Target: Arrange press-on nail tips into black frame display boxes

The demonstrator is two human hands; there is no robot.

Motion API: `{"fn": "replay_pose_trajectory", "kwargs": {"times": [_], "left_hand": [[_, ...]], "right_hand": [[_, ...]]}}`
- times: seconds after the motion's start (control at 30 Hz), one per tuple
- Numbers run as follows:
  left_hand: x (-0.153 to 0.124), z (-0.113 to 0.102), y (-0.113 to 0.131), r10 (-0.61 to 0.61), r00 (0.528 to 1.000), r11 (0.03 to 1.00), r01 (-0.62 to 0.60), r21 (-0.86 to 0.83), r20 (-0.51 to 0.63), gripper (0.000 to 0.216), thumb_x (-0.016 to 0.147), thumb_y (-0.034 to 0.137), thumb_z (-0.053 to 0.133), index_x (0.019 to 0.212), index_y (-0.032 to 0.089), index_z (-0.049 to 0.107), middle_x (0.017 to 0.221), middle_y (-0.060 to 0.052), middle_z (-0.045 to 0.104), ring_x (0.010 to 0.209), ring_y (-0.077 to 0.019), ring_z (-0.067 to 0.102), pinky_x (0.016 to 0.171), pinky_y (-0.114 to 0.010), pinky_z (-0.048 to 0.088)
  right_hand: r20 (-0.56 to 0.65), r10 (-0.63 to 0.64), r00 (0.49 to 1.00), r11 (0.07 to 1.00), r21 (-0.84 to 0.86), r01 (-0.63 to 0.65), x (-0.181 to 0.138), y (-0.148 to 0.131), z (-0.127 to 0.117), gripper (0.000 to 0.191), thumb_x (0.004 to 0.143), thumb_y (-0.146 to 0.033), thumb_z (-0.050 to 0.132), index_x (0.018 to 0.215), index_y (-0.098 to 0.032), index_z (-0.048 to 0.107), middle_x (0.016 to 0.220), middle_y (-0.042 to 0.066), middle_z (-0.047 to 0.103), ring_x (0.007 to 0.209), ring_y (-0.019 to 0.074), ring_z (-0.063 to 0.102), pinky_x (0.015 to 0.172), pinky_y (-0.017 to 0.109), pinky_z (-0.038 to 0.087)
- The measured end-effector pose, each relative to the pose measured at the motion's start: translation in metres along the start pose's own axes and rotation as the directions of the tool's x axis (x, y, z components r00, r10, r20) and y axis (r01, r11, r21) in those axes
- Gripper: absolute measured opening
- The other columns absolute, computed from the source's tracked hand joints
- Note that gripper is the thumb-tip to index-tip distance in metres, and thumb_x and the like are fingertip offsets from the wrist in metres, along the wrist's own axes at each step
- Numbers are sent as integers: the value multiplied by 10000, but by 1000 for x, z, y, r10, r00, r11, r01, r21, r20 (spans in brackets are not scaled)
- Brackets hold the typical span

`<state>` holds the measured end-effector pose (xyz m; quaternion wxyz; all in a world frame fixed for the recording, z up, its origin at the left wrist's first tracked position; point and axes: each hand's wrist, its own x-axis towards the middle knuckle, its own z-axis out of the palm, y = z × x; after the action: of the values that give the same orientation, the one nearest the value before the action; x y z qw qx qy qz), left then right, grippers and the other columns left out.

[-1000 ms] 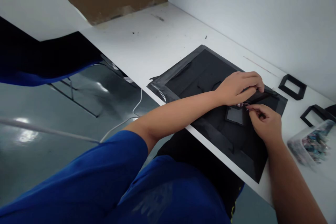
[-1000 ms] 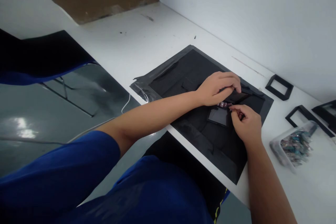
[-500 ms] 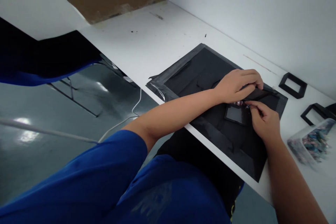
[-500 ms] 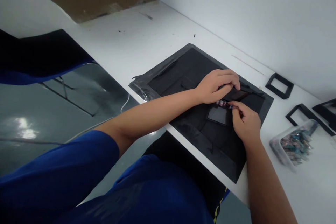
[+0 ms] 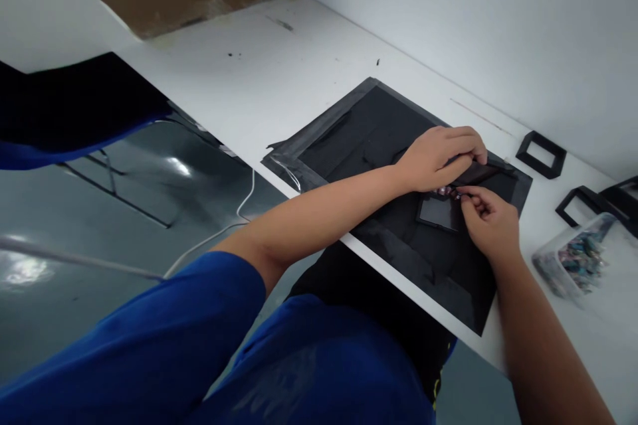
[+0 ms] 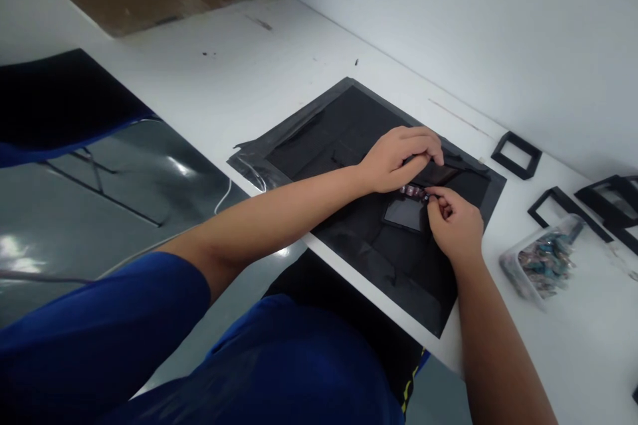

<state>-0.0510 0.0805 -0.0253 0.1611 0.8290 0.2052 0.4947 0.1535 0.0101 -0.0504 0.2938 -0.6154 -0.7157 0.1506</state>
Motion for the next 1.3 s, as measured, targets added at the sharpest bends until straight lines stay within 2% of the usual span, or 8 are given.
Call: {"fn": "replay_pose_trajectory", "kwargs": {"times": [0.17, 0.37, 0.6, 0.77, 0.97, 1.13, 1.23, 1.3], "left_hand": [[0, 2, -1, 15, 1000, 1000, -16, -2, -12, 283, 946, 195, 363, 933, 191, 645, 1020, -75, 709, 921, -170, 658, 860, -333, 511], [-1, 2, -2, 43, 999, 999, -43, -8, -31, 278, 953, 189, 371, 943, 185, 648, 999, -71, 707, 909, -166, 658, 835, -326, 508], [0, 1, -1, 46, 999, 999, -46, 2, -27, 264, 942, 182, 379, 942, 188, 643, 999, -74, 707, 928, -177, 662, 847, -333, 515], [0, 2, -5, 89, 995, 996, -90, -3, -50, 243, 939, 168, 402, 946, 188, 644, 980, -73, 695, 914, -171, 666, 833, -332, 529], [0, 3, -2, 113, 986, 990, -102, 92, -124, 210, 941, 179, 443, 927, 203, 651, 975, -51, 700, 923, -164, 658, 871, -354, 526], [2, -1, 12, 157, 974, 963, -113, 246, -166, 196, 939, 244, 459, 881, 259, 646, 977, 4, 714, 989, -174, 618, 944, -391, 494], [1, -2, 21, 197, 964, 949, -143, 280, -176, 191, 918, 276, 466, 870, 303, 649, 954, 31, 721, 1059, -191, 600, 955, -409, 484], [0, -2, 27, 228, 949, 932, -148, 331, -218, 195, 891, 264, 484, 848, 333, 660, 938, 48, 733, 1141, -208, 566, 965, -430, 461]], "right_hand": [[6, 5, 1000, 1000, -14, -5, 0, -4, 0, 288, 872, -371, 576, 1037, -232, 767, 699, -9, 627, 591, 122, 521, 614, 267, 426], [-22, 19, 1000, 1000, 1, -19, 0, -6, 1, 282, 859, -360, 589, 1058, -219, 729, 637, -43, 543, 554, 112, 481, 600, 259, 413], [6, -7, 1000, 1000, -27, 7, 0, -5, 0, 238, 833, -296, 565, 976, -231, 744, 651, -30, 582, 569, 121, 498, 605, 257, 408], [5, -28, 1000, 998, -55, 28, 0, -6, 0, 278, 861, -323, 547, 1025, -224, 747, 661, -17, 606, 560, 126, 515, 581, 257, 406], [-75, -74, 994, 978, -199, 58, -15, -30, -7, 278, 913, -358, 522, 1037, -241, 742, 674, -6, 621, 626, 143, 557, 586, 273, 344], [-325, -100, 940, 898, -436, -55, -35, -44, -58, 393, 979, -464, 451, 874, -224, 744, 616, 29, 591, 599, 156, 535, 580, 299, 310], [-537, 2, 844, 854, -439, -281, -38, -17, -110, 411, 972, -500, 448, 929, -215, 742, 676, 51, 632, 600, 173, 546, 585, 315, 362], [-581, 184, 793, 707, -482, -517, -38, 8, -143, 381, 923, -531, 495, 985, -246, 740, 735, 61, 665, 617, 202, 537, 584, 341, 345]]}}
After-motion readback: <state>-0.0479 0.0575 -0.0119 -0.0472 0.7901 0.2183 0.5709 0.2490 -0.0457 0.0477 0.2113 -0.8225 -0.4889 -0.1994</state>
